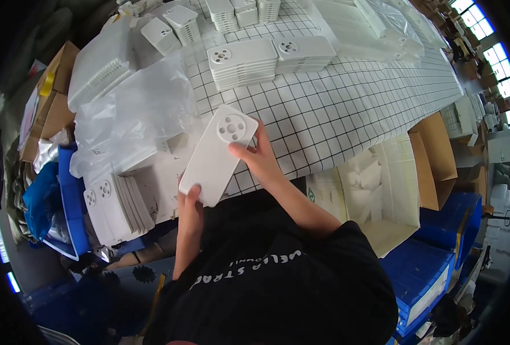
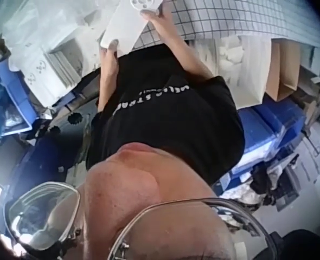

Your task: Organizing and placing small white plastic components into packaging boxes and trays.

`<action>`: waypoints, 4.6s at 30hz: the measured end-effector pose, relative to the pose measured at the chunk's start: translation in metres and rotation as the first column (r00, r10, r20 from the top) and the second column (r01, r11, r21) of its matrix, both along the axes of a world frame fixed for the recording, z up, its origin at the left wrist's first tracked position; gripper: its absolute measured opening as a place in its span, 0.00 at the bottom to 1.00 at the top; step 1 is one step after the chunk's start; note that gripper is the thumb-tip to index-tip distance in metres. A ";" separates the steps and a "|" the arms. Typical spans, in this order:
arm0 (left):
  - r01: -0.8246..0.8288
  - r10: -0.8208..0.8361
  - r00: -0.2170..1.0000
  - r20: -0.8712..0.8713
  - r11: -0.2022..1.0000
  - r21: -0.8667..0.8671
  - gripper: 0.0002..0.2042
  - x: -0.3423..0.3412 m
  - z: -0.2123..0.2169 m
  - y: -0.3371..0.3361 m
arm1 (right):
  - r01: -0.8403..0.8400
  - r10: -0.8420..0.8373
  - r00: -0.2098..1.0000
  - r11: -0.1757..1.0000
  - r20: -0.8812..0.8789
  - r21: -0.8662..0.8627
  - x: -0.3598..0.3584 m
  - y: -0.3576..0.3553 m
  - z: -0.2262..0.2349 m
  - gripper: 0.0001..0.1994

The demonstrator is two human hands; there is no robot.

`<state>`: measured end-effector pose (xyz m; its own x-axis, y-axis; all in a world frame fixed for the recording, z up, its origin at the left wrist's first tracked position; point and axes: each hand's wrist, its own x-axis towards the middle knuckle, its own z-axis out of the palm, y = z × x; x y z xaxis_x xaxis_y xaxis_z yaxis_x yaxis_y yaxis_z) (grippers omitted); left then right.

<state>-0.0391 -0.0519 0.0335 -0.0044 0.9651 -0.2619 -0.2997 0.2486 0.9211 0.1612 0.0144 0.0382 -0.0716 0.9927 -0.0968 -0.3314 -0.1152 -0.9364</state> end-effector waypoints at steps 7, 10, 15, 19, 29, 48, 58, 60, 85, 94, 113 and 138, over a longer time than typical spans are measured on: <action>0.203 -0.214 0.930 -0.299 0.977 -0.068 0.29 0.053 -0.005 0.159 | 0.328 -0.324 0.868 0.943 0.376 0.055 0.077 0.065 -0.034 0.40; 0.217 -0.205 0.920 -0.333 0.976 0.000 0.27 0.036 -0.027 0.180 | 0.269 -0.419 0.632 0.908 0.652 0.323 0.087 0.075 -0.029 0.42; 0.076 0.173 0.778 -0.604 0.929 0.363 0.26 0.052 -0.023 0.152 | -0.217 -0.248 0.701 0.819 0.669 0.532 0.126 0.102 0.004 0.43; 0.191 0.381 0.675 -0.631 0.736 0.649 0.26 0.057 0.010 0.130 | -0.283 -0.064 0.745 0.871 0.663 0.402 0.135 0.118 0.010 0.46; 0.737 0.262 0.436 -0.861 0.446 0.508 0.28 0.067 0.079 0.109 | -0.196 0.017 0.962 0.735 0.271 0.649 0.099 0.058 0.017 0.50; 0.775 -0.066 0.424 -0.903 0.542 0.324 0.35 0.048 0.000 0.058 | 0.800 -0.744 0.367 0.558 0.559 0.218 0.267 -0.150 -0.044 0.26; 0.586 0.047 0.734 -0.677 0.460 0.667 0.18 0.069 0.009 0.090 | -0.157 -0.203 0.656 0.905 0.727 0.394 0.153 0.050 0.020 0.50; 0.561 0.069 0.747 -0.661 0.467 0.683 0.17 0.067 0.021 0.094 | -0.287 -0.079 0.657 0.894 0.750 0.345 0.124 0.090 0.024 0.49; 0.679 -0.092 0.616 -0.783 0.567 0.467 0.32 0.064 0.028 0.078 | -0.054 0.106 0.980 0.957 -0.169 0.286 0.064 -0.009 -0.051 0.45; 0.684 -0.105 0.573 -0.813 0.608 0.404 0.32 0.051 0.021 0.071 | -0.115 0.144 0.965 0.984 -0.220 0.139 0.053 -0.020 -0.050 0.42; 0.756 0.030 0.373 -0.927 0.570 0.323 0.44 0.043 -0.014 0.064 | 0.805 -0.819 0.025 0.357 0.574 0.474 0.278 -0.176 -0.076 0.32; 0.611 0.058 0.633 -0.772 0.576 0.543 0.17 0.034 0.020 0.069 | -0.450 0.019 0.601 0.835 0.799 0.319 0.115 0.115 0.006 0.24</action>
